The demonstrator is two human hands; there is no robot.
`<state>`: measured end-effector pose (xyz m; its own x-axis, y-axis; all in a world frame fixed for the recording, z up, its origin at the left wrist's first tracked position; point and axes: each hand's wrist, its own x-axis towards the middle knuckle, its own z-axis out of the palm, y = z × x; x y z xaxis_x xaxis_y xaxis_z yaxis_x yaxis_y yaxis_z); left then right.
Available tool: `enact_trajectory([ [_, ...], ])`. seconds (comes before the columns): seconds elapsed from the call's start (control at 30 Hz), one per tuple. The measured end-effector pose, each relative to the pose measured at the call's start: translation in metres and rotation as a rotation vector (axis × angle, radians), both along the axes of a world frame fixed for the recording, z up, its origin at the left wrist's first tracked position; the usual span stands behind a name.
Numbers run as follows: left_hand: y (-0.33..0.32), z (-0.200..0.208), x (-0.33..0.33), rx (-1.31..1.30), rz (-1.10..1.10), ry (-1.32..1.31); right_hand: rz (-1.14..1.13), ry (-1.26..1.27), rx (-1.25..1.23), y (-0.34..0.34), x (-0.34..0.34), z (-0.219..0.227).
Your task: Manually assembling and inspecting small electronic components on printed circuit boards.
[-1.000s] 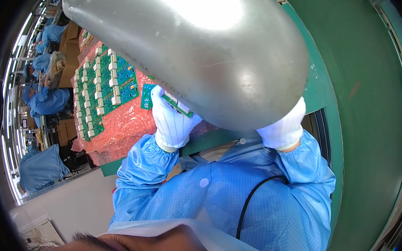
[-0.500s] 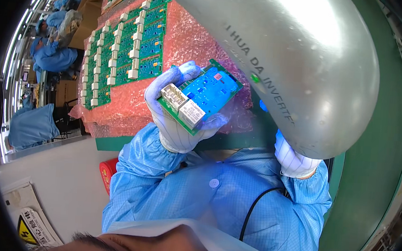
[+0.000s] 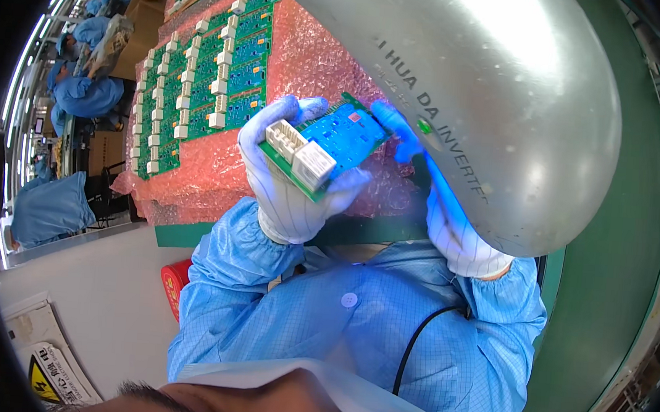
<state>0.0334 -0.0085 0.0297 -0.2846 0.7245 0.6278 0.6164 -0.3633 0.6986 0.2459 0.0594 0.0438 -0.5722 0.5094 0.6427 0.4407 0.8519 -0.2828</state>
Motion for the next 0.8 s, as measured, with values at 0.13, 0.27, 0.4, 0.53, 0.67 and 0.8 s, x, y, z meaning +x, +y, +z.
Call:
enact_trajectory([
  [0.13, 0.004, 0.013, -0.003, 0.039, -0.021, 0.029, -0.303, 0.036, -0.071, 0.012, 0.012, -0.042],
  [0.27, 0.013, 0.027, -0.005, 0.052, 0.026, 0.192, -0.096, 0.159, -0.111, 0.022, 0.019, -0.049],
  [0.4, 0.017, 0.031, -0.004, 0.067, 0.005, 0.219, 0.005, 0.211, -0.154, 0.025, 0.021, -0.056],
  [0.53, 0.017, 0.028, -0.006, 0.104, 0.037, 0.218, -0.15, 0.099, -0.22, 0.028, 0.019, -0.063],
  [0.67, 0.012, 0.023, -0.008, 0.119, 0.04, 0.164, -0.29, -0.039, -0.273, 0.033, 0.014, -0.066],
  [0.8, 0.006, 0.017, -0.007, 0.062, 0.052, 0.01, -0.422, -0.198, -0.302, 0.037, 0.008, -0.064],
])
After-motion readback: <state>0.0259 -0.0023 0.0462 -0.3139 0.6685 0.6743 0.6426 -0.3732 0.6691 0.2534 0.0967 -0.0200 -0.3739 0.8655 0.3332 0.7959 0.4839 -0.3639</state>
